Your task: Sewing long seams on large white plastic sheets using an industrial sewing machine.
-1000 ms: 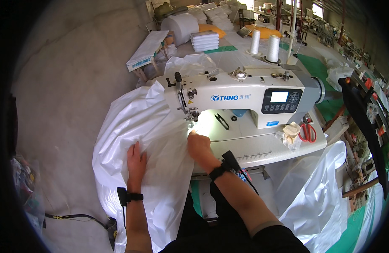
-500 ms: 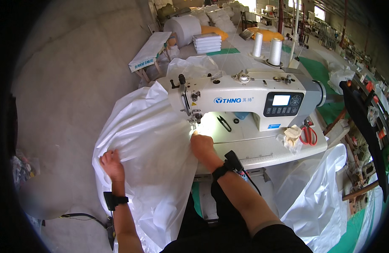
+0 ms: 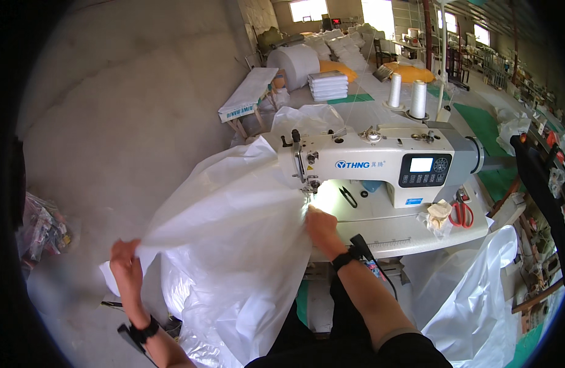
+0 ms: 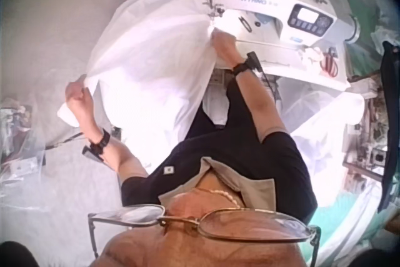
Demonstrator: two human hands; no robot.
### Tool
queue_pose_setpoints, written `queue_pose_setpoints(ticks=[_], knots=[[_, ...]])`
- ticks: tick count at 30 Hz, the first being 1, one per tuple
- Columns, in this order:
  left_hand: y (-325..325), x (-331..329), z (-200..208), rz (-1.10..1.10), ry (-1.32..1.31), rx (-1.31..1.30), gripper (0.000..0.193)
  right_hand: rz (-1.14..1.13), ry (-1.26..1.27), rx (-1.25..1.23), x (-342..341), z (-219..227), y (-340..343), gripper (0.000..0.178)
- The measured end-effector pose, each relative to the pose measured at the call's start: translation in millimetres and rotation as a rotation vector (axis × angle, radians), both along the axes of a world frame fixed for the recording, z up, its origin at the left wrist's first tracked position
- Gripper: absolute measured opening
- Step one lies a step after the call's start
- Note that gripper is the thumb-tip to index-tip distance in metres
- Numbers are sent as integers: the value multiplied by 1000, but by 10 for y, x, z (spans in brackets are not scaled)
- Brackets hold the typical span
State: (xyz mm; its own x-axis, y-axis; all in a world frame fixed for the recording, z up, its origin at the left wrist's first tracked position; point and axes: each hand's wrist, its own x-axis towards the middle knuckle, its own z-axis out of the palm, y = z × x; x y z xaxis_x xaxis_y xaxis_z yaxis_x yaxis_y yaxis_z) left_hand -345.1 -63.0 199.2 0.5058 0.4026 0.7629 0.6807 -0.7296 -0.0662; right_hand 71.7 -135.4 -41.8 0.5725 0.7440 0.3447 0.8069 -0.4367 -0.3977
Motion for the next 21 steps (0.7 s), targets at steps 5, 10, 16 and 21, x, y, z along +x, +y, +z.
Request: queue_pose_setpoints(ticks=[5,10,16,21], knots=[[-634,-233,-859,-675,515,-945,21,40,303,348,-343,-268,-440,46],[-1419,493,-2740,-874,866,-1643,32,344,1318,-27,-1178,-357,-968,47],[-845,1586,-1922,-682,82,-665,38,241,1587,321,-1060,-256,-1151,43],[511,1505,-2213,145,138,-452,53,316,1037,41,-1302,-68,-1162,44]])
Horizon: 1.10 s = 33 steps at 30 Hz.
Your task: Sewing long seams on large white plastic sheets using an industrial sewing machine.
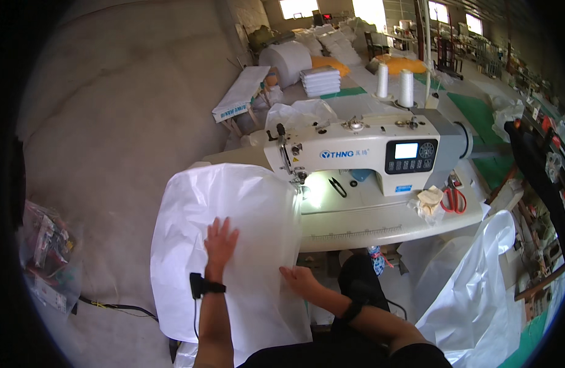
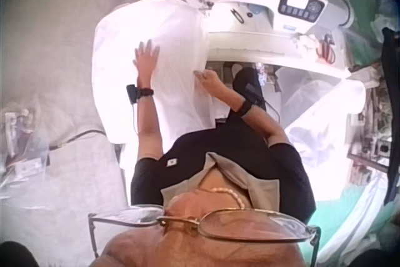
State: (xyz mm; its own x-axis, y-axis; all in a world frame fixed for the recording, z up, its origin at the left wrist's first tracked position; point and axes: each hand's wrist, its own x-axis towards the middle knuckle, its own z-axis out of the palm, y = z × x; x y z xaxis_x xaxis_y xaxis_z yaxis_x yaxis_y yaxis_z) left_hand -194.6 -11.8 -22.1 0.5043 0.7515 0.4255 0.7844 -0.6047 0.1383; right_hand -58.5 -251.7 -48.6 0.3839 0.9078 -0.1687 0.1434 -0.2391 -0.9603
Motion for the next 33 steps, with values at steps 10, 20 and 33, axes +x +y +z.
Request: queue_pose_setpoints(ticks=[10,20,33], knots=[[533,-240,119,108,191,-360,57,151,425,251,361,-1293,500,49],[2400,-440,17,-488,241,-600,51,181,-787,90,-288,-944,1954,51],[1602,-406,327,-268,-469,-492,39,-10,-885,-153,50,-1052,2334,52]])
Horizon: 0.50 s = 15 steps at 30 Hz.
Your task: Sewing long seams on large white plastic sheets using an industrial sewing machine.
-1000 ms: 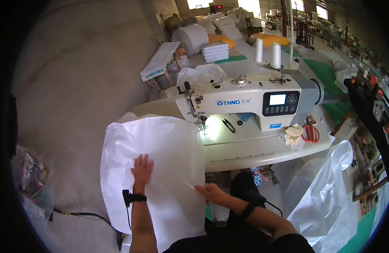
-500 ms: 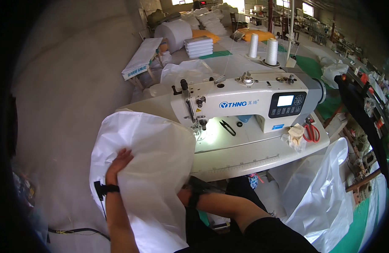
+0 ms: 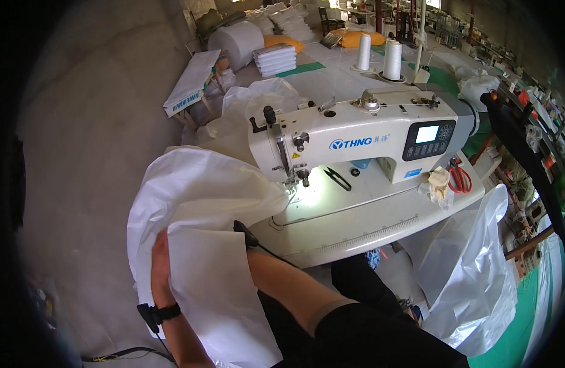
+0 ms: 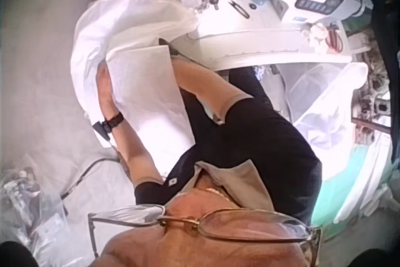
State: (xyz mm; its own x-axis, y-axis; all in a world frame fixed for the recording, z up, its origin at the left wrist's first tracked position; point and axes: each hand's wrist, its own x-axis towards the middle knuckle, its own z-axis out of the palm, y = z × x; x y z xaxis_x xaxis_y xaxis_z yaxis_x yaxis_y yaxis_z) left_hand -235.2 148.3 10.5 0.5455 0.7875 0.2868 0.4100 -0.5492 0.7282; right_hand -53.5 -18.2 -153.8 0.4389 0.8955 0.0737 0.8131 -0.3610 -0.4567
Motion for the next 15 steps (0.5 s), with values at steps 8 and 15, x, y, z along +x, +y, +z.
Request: queue_pose_setpoints(ticks=[8,15], knots=[[245,-360,-403,-38,304,138,45,348,880,282,-1117,-21,-1480,53],[-586,-195,47,119,555,492,37,182,1533,374,-1067,-183,-2452,54]])
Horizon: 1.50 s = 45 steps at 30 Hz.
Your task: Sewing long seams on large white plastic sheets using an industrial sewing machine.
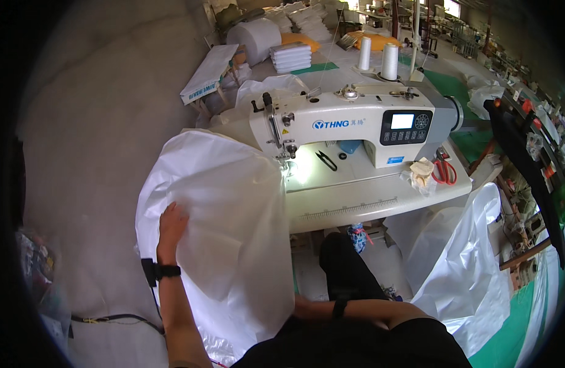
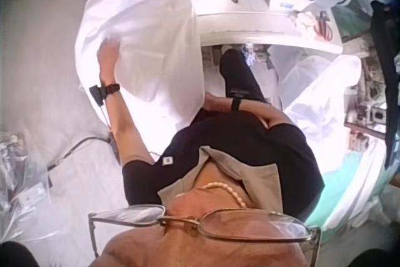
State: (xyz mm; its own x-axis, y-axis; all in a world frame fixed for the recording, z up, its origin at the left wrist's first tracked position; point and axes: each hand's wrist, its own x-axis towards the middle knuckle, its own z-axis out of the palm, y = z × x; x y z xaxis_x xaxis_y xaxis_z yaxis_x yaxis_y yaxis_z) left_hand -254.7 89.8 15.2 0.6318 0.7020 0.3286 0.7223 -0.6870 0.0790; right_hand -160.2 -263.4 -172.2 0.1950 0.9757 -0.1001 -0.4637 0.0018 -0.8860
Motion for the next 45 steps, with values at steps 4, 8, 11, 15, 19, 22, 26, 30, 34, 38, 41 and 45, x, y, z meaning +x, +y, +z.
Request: queue_pose_setpoints(ticks=[4,8,11,15,19,22,26,30,34,38,41,45], knots=[[-1520,463,257,-377,-405,-135,19,40,804,-76,591,904,-263,55],[-2553,696,-283,-389,-390,-312,34,151,6,-288,488,801,-264,47],[-2363,550,-790,-187,-242,-72,51,191,24,-401,330,541,-296,34],[-1961,280,-431,21,-192,195,70,195,60,-293,368,826,-446,31],[-1768,604,406,12,-126,328,67,188,193,-210,458,597,-432,30],[-1583,691,628,-183,-195,191,66,237,191,-219,491,602,-411,28],[-1161,673,609,-33,212,274,56,285,370,-282,491,768,-445,29],[-964,674,625,-37,286,341,43,352,491,-283,473,743,-465,32],[-1308,919,442,-188,418,276,40,251,527,-295,478,852,-416,34],[-781,470,-223,-177,141,159,18,223,287,-273,435,816,-409,37],[-371,-176,-388,-316,494,520,15,240,59,-276,448,642,-391,34],[-1464,519,669,-141,-196,-1062,21,-573,-684,-68,834,1001,-241,29]])
